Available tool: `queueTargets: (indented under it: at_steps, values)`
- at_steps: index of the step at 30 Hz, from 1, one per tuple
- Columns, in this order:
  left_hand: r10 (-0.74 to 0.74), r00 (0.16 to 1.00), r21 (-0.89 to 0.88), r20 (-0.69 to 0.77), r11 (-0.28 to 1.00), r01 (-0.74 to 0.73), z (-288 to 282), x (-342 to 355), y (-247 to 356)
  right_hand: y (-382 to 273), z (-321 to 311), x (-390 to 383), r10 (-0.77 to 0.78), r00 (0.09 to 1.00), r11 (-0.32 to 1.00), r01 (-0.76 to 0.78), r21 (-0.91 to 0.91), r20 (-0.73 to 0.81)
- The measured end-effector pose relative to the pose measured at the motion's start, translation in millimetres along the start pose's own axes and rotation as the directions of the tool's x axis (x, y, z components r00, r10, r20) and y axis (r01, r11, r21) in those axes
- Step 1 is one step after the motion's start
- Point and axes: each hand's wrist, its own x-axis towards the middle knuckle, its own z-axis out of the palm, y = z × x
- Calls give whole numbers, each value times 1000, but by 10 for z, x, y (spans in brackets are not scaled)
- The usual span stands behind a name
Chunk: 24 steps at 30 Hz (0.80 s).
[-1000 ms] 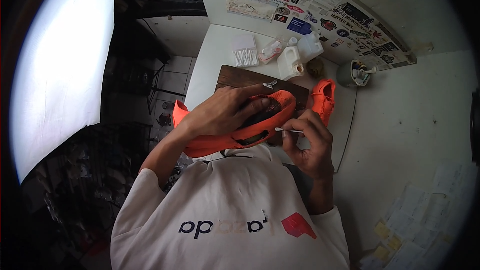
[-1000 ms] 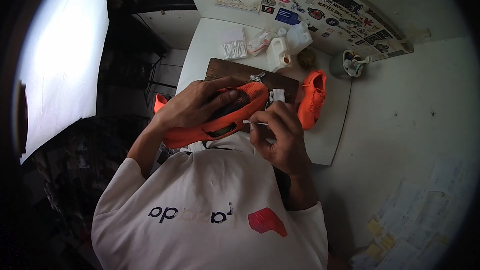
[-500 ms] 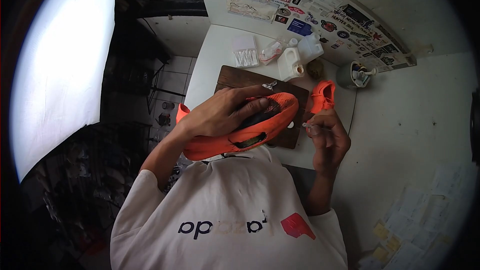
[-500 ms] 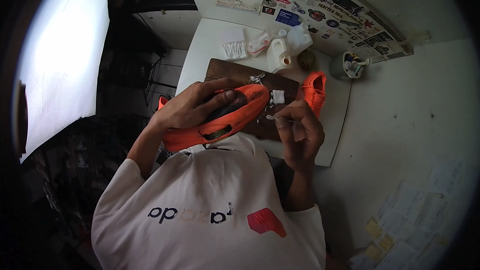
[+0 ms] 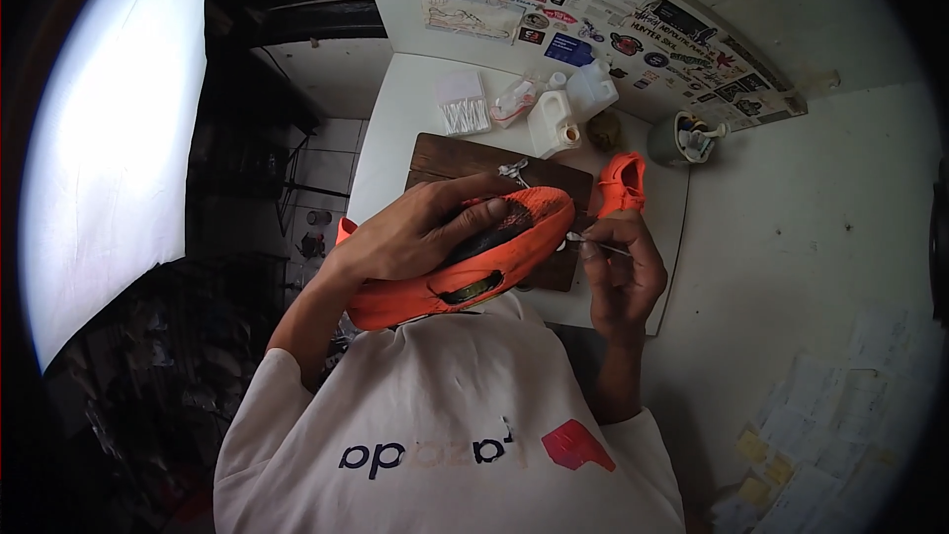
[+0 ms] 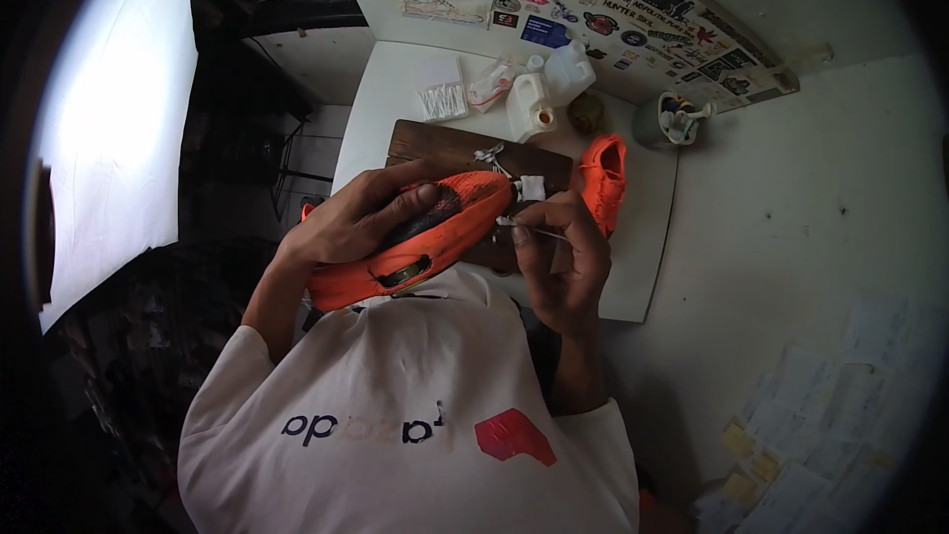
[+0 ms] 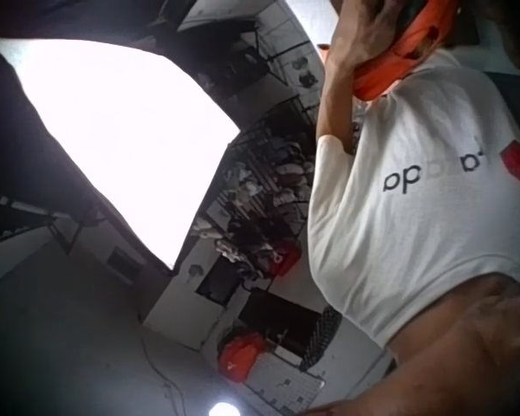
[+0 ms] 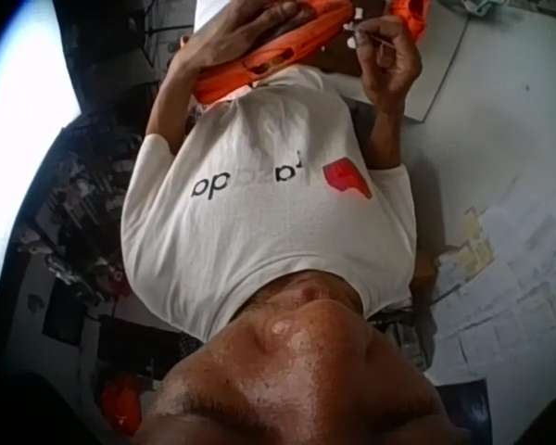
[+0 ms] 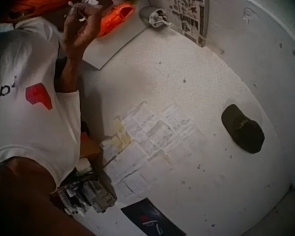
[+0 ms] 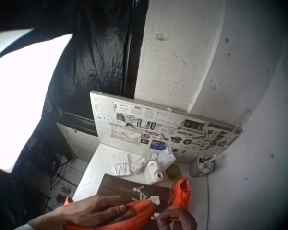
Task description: The recorder is repairing a bright orange soccer shoe by applying adhesive with a cotton swab.
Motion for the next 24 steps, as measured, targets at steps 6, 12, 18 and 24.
queueTargets:
  at_steps: [6,12,18,24]
  values:
    - [17,1000,10,-17,1000,-17,-3,-10,32,33,16,9,-13,998,998,9,-65,-55]
    - [27,999,11,-17,1000,-27,11,13,16,-17,84,-4,-33,998,995,27,-95,-55]
    - [25,999,21,-35,999,-24,8,20,-9,-70,105,-15,-80,997,976,76,-205,-7]
    - [20,999,18,-35,1000,-19,12,25,-1,4,109,-3,-42,995,992,32,-122,-87]
